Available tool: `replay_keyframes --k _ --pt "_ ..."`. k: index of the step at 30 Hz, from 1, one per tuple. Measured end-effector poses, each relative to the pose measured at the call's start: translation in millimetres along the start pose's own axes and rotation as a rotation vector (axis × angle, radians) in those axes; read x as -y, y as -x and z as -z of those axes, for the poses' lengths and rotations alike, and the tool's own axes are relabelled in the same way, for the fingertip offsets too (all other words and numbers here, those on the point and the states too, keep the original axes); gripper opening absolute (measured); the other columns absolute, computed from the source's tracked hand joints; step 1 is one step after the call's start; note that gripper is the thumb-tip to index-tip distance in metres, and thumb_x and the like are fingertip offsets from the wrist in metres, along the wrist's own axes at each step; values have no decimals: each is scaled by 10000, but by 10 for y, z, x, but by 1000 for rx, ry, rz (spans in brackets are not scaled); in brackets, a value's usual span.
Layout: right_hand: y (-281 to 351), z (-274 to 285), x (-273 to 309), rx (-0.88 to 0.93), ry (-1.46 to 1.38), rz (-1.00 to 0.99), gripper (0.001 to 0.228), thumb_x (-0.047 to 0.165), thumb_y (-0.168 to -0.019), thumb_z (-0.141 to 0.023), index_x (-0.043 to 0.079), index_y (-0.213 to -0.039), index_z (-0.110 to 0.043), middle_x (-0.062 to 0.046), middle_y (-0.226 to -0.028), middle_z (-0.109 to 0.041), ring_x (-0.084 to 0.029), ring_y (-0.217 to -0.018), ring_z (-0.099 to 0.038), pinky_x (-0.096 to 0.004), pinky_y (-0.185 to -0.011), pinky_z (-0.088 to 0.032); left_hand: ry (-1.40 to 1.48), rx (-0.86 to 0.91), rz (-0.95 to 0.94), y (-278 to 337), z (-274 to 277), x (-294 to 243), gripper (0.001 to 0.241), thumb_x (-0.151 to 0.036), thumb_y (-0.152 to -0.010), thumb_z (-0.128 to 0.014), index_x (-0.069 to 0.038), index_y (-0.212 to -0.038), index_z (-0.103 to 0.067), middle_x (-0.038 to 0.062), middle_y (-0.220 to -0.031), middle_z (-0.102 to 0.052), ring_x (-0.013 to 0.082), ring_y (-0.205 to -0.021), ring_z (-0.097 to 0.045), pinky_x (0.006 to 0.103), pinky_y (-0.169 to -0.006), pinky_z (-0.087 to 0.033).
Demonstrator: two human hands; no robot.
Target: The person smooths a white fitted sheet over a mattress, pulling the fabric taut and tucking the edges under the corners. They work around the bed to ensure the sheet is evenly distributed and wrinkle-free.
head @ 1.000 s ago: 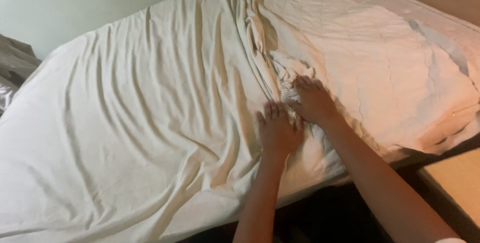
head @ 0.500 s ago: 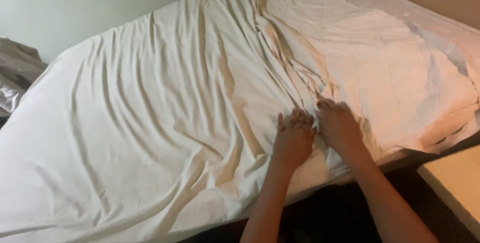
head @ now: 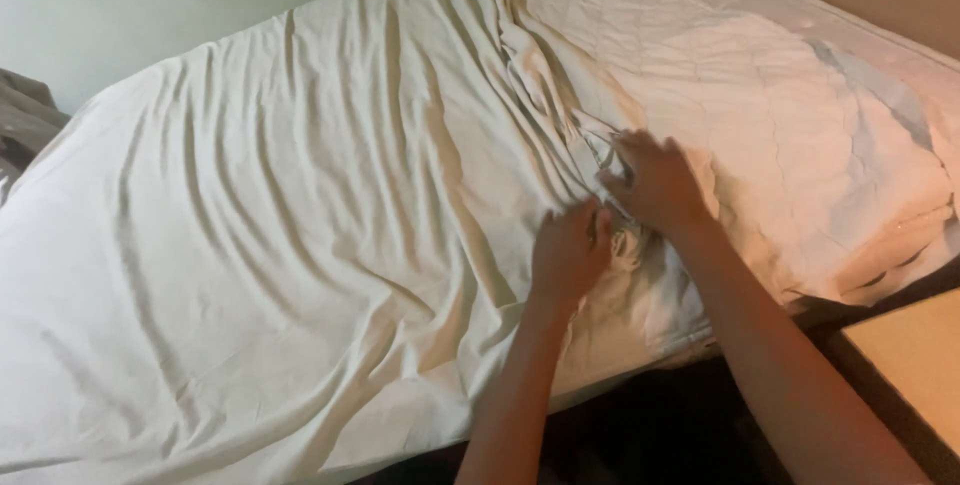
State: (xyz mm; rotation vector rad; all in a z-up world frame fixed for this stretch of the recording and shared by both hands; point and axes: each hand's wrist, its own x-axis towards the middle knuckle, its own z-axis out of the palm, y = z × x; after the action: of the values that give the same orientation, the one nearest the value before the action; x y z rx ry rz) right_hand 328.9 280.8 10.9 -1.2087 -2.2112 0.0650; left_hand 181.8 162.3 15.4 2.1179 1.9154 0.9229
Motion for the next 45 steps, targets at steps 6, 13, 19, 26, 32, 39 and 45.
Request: replay_keyframes --k 6,13,19,26,32,39,45 --pt "5 -258 -95 -71 102 144 568 430 -963 -607 6 -1341 -603 -153 -1409 -629 -286 -1373 -518 -528 -1102 -376 -167 -141 -3 -148 -297 194 767 -484 -954 -560 93 -1454 -481 288 -1548 -451 403 -1514 -330 588 -1220 -197" --pt "-50 -267 -63 -40 -14 43 358 292 -942 -645 71 -1217 -705 -156 -1243 -701 -330 -1202 -622 -495 -1045 -435 -261 -112 3 -258 -517 401 638 -403 -973 -501 30 -1442 -520 226 -1553 -478 401 -1506 -340 667 -1177 -232" --pt "190 -155 -137 -175 -6 -141 193 113 -1005 -578 60 -1117 -727 -167 -1157 -738 -352 -1162 -668 -491 -1141 -463 -267 15 -72 -352 -476 228 461 -267 -1011 -432 -49 -1393 -566 126 -1553 -497 373 -1503 -367 761 -1130 -201" --pt "536 120 -82 -520 -85 -227 307 61 -1005 -595 -7 -1288 -693 -251 -1252 -693 -393 -1212 -644 -510 -1169 -420 -65 68 -259 -295 -530 40 438 -252 -1010 -448 -100 -1390 -603 76 -1506 -567 323 -1471 -418 740 -1154 -212" --pt "522 375 200 -542 -201 -52 368 29 -955 -565 8 -1300 -689 -218 -1305 -695 -376 -1348 -575 -522 -1203 -371 17 -62 -192 -100 -206 -210 401 -258 -1014 -469 -87 -1331 -646 99 -1448 -629 311 -1423 -513 627 -1178 -315" --pt "644 259 110 -198 -166 101 395 234 -912 -588 97 -1258 -720 -95 -1447 -627 -277 -1448 -485 -480 -1250 -244 -74 -154 -52 162 -305 -135 541 -330 -981 -543 54 -1361 -576 231 -1451 -584 379 -1440 -468 539 -1222 -292" --pt "654 285 94 -44 -66 81 416 427 -929 -648 130 -1191 -773 -48 -1385 -651 -288 -1422 -465 -517 -1210 -210 -110 -89 -136 448 -197 -197 765 -400 -900 -622 117 -1442 -467 308 -1506 -460 443 -1456 -362 565 -1186 -229"
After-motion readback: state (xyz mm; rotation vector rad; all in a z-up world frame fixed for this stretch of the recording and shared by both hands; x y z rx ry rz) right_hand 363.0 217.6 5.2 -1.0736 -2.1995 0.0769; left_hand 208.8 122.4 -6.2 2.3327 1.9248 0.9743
